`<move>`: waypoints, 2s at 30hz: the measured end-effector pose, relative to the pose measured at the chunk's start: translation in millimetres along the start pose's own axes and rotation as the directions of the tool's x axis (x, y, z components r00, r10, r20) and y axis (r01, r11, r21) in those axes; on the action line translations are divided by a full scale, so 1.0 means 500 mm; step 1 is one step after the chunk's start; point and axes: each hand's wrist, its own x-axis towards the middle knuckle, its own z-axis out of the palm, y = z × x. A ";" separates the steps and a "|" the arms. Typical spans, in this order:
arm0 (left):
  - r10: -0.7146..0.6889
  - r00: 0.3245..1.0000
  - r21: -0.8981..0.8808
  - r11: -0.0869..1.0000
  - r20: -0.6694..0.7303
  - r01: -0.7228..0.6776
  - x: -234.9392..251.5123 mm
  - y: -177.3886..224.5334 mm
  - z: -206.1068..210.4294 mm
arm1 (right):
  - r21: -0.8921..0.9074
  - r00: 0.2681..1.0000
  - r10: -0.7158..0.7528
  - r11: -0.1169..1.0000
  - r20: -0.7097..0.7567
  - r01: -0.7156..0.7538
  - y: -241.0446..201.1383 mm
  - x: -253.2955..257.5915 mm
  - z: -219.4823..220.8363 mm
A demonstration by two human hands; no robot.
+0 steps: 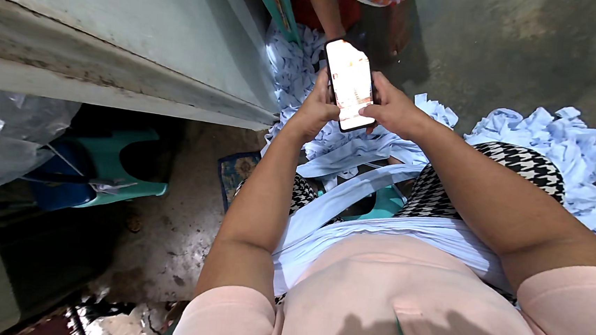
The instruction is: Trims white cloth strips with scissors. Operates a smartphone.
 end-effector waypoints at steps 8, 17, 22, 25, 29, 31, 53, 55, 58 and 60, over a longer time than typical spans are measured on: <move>-0.014 1.000 0.003 1.000 -0.004 0.014 0.001 0.002 0.002 | -0.014 1.000 -0.003 1.000 -0.004 0.003 0.000 -0.001 -0.001; -0.021 1.000 0.009 1.000 -0.008 0.021 0.001 0.000 0.002 | -0.014 1.000 0.000 1.000 -0.010 0.000 0.000 -0.001 0.000; -0.013 1.000 0.006 1.000 -0.003 0.013 0.001 -0.001 0.002 | -0.015 1.000 0.009 1.000 -0.006 -0.009 -0.001 -0.002 0.000; -0.014 1.000 0.005 1.000 -0.003 0.014 0.000 -0.002 0.001 | -0.012 1.000 0.007 1.000 -0.010 -0.007 -0.001 -0.002 0.000; -0.023 1.000 0.005 1.000 -0.007 0.023 0.001 -0.001 0.002 | -0.014 1.000 0.005 1.000 -0.010 -0.005 0.002 -0.001 -0.001; -0.022 1.000 0.005 1.000 -0.011 0.022 0.000 0.000 0.004 | -0.019 1.000 0.000 1.000 -0.010 -0.001 0.005 0.000 -0.001; -0.026 1.000 0.005 1.000 -0.015 0.026 -0.001 0.000 0.006 | -0.013 1.000 0.000 1.000 -0.012 -0.001 0.004 0.001 -0.001; -0.036 0.999 0.009 0.999 -0.025 0.036 -0.001 0.001 0.006 | -0.010 1.000 -0.002 1.000 -0.014 0.001 0.005 0.000 -0.001; -0.039 0.999 0.016 0.999 -0.035 0.040 -0.001 0.000 0.006 | -0.016 1.000 0.001 1.000 -0.016 -0.002 0.005 0.000 -0.002; -0.030 0.999 0.011 0.999 -0.033 0.031 0.000 -0.001 0.006 | -0.024 1.000 0.003 1.000 -0.021 -0.004 0.004 0.000 0.000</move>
